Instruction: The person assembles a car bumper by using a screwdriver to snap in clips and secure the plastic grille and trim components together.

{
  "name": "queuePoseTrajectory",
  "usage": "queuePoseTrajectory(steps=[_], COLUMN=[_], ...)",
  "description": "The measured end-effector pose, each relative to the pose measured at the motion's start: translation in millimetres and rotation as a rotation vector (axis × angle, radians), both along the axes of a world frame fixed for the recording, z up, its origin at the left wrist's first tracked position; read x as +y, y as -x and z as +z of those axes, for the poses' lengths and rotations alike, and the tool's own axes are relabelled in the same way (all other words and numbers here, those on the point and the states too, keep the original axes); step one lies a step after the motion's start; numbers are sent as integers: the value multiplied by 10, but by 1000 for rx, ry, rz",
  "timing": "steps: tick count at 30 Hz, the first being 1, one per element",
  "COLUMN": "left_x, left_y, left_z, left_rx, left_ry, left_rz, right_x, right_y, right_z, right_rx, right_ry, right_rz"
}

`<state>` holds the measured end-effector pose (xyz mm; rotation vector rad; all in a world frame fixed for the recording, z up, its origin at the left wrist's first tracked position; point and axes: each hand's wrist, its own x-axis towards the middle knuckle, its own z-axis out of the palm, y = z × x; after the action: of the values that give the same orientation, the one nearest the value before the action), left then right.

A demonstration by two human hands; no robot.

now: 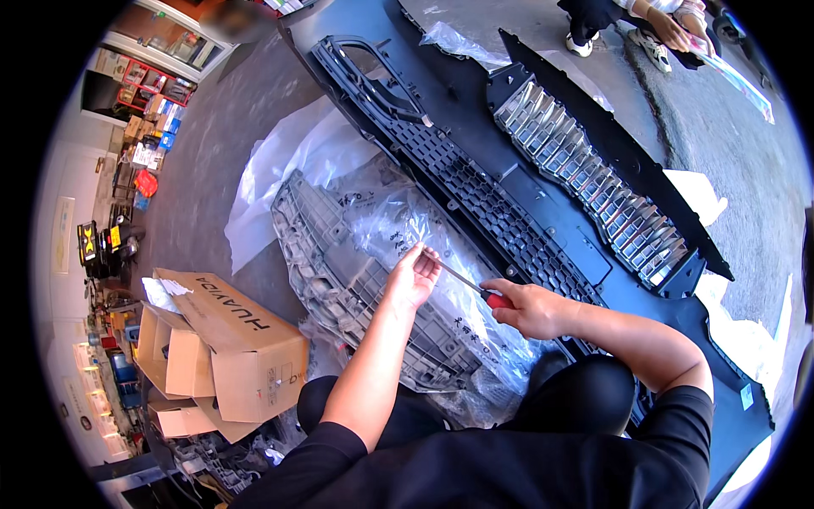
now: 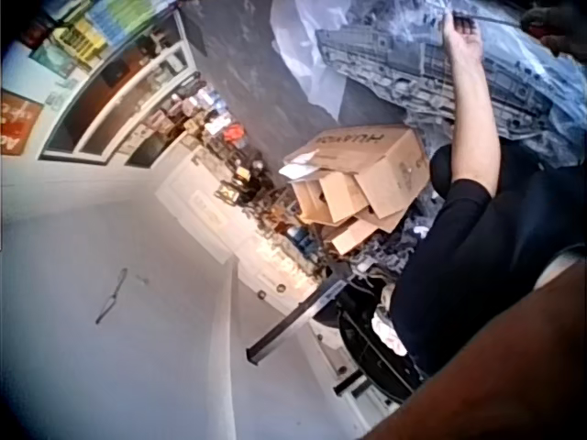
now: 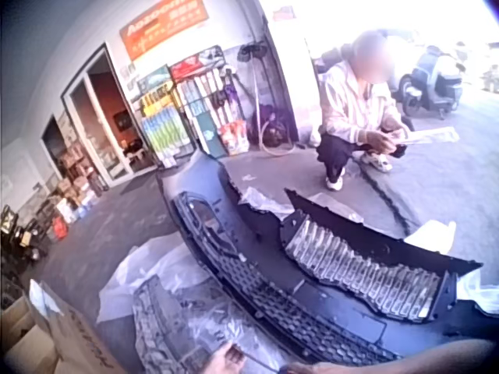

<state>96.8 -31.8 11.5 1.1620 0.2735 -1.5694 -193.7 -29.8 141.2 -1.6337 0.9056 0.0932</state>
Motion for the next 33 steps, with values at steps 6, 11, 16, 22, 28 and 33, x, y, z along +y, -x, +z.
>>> queuePoseTrajectory(steps=[6,11,16,22,28,33], left_x=[125,336,499,792,1240,1340], left_y=[124,419,1043,2284,2768,2666], left_z=[-168,-376,-523,-338,-356,-381], left_rx=[10,69,18,166,379,384], left_ry=[-151,-222,-205,-193,-252,-268], left_rz=[53,-77,-298,-701,-906,-951], right_x=[-9,186,334,1073,1639,1710], right_y=[-266,-242,103,919,1412,1389], right_z=[62,-582,-580,-654,-653,-802], right_rx=[54,-26,125,230,172,128], right_ry=[-271,-381,-355,-153,-325,-363], right_rz=[-66,-177,-202,-593,-840,-822])
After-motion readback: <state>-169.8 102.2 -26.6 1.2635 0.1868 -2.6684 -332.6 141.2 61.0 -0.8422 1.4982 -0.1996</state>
